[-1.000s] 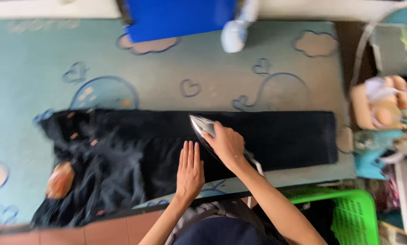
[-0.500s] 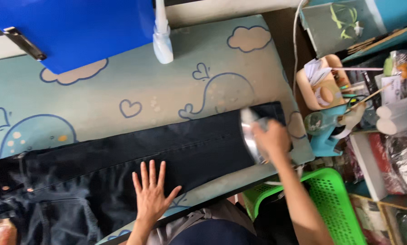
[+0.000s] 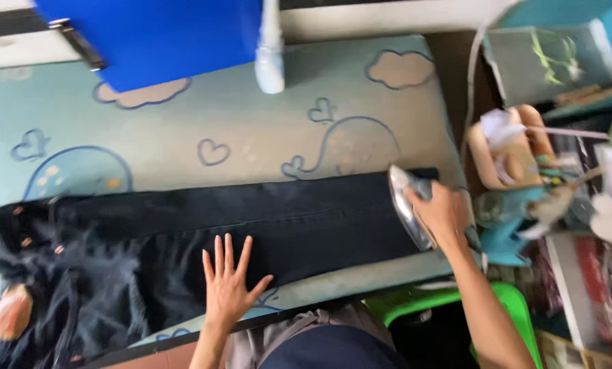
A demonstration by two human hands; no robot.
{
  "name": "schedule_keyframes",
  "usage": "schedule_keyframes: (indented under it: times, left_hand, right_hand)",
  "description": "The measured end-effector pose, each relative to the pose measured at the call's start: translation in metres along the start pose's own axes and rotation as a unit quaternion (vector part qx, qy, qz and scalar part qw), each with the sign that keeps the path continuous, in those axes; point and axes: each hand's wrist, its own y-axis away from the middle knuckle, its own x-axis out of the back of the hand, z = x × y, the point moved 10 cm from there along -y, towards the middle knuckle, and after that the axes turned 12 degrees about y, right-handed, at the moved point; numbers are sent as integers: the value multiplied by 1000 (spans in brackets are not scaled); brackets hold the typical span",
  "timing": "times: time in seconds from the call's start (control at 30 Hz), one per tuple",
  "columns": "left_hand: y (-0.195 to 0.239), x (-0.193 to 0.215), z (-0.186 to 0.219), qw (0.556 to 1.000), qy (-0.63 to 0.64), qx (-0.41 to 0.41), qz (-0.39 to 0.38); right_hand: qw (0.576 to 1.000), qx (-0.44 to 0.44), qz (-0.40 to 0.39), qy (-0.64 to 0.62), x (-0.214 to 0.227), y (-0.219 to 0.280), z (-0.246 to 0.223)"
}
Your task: The person irons a pair of dark denim jeans on a patterned ironing board. They repeatedly spray the jeans with water from a spray bottle and use a steam iron to press both legs and the waist area, adjusting the garment between passes.
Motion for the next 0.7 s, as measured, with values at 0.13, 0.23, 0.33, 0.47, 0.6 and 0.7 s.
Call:
schedule_keyframes:
  times: [0.13,0.23,0.33,0.47,0.6,0.7]
  left_hand:
    - [33,0,3,994,-73,72,47]
    - [55,-5,-3,996,-36,77,22]
    - [69,8,4,1000,0,-22,0]
    - [80,25,-11,972,200,-75,-99]
    - [60,82,-67,978,193,-72,-23]
    - [33,105,-141,988,105,-48,106]
  right_hand:
    - [990,115,-75,9,12,67,-101]
    - [954,272,-119,33,0,130,-209]
    - [913,408,10,10,22,179,-324]
    - [908,418,-34,-8,40,194,-453]
    - [920,390,32,-14,46,183,-531]
    - [930,349,-101,-56,88,201,-504]
